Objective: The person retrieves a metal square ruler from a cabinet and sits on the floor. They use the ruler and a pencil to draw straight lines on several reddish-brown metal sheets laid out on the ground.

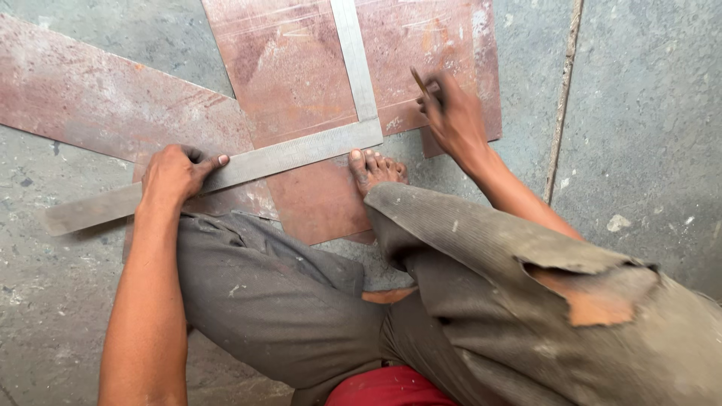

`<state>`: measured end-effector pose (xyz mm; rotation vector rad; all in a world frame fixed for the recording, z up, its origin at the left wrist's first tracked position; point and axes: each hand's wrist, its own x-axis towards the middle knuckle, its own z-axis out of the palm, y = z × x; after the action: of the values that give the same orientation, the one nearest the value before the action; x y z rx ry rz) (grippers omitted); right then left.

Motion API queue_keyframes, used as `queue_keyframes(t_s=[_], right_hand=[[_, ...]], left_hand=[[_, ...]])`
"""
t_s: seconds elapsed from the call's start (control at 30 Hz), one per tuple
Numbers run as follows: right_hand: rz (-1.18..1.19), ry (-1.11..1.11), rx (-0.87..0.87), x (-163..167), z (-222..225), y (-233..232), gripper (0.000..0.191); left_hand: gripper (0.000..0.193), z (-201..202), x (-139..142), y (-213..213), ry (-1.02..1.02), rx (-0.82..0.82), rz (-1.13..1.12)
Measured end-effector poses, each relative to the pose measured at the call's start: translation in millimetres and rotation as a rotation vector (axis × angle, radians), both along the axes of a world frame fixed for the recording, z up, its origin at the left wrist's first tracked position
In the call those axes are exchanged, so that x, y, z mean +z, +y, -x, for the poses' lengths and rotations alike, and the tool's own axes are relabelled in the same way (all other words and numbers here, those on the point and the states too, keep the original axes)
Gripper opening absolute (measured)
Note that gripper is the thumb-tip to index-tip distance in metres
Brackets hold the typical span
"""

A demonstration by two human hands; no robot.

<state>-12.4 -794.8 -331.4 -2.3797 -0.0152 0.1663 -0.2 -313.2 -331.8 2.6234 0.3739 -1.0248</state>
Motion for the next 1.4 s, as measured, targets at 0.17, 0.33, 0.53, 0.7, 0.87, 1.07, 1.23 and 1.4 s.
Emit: queue_keyframes(t_s=[0.17,0.33,0.53,0.7,0.87,1.07,1.23,1.4], right_hand=[[0.311,0.183,0.022,-25.1,-72.2,36.4,0.034],[0.379,-0.149,0.152,-47.6,-110.9,47.1,0.044],[0.207,0.029,0.104,-28.0,-86.1,64.6,0.040],[0.196,0.140,0.201,22.9,43.7,51.4,0.046],[0.234,0.145,0.308,35.7,37.2,30.4,0.046],[-0.021,0.078,0.112,61.1,-10.8,38.6,0.016],[-0.165,-0.169,0.289,63.3,-35.4,60.4,0.009],[-0.124,-0.171,0.308,47.8,-47.2,80.2,0.008]], left_hand=[[0.057,-1.1,-2.3,-0.2,0.005,-0.059,-0.007],[0.058,-4.0,-0.3,-0.5,-0.026,-0.112,-0.036],[0.060,-4.3,4.7,-5.2,0.054,-0.063,-0.051],[0.058,-3.9,2.0,-1.6,-0.044,-0.062,-0.042],[0.060,2.8,-4.6,9.1,-0.056,-0.102,0.005],[0.057,13.4,0.9,54.3,-0.036,-0.015,-0.003],[0.053,22.0,7.3,69.9,-0.099,-0.047,-0.013],[0.046,18.5,11.3,51.5,-0.113,0.017,0.032]])
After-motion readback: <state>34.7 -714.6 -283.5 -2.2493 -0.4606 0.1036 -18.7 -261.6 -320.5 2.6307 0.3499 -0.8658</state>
